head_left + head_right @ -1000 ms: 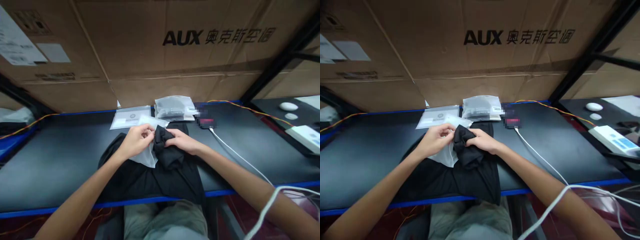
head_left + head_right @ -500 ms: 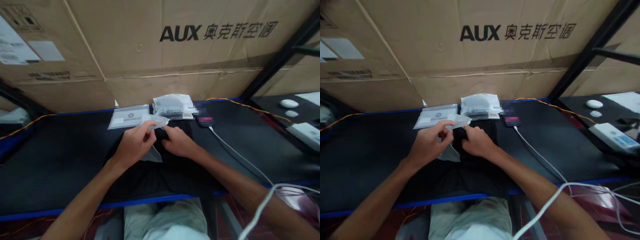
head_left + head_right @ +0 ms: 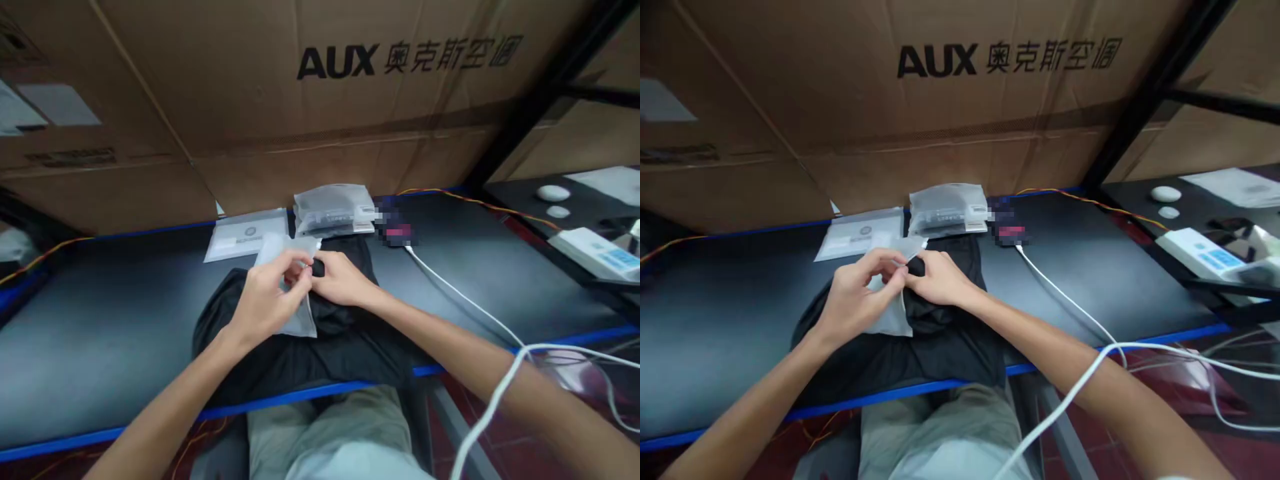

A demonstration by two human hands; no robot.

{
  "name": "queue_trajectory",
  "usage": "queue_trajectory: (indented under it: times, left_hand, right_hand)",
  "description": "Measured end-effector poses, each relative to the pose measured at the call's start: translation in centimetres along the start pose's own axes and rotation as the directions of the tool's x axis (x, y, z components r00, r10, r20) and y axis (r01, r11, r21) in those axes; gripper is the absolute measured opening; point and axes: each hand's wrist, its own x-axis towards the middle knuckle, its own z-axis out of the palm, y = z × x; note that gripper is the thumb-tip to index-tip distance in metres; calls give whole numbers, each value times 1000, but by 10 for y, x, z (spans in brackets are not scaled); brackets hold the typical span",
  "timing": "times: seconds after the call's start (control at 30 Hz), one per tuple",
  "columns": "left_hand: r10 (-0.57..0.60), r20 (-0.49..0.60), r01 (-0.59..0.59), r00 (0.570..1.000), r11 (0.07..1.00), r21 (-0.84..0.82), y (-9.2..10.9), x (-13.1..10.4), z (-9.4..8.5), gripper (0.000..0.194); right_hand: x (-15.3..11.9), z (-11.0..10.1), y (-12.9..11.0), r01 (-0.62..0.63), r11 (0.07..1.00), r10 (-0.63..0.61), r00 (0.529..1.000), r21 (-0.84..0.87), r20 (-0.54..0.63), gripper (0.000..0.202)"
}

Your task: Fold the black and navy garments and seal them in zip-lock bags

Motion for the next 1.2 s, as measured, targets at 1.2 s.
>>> queue_trajectory:
  times: [1.2]
  left_hand:
    - [-177, -62, 140, 982, 912, -386, -6, -3, 6, 6]
  right_hand:
    - [-3, -35, -7, 58, 992, -90, 944, -109, -317, 22]
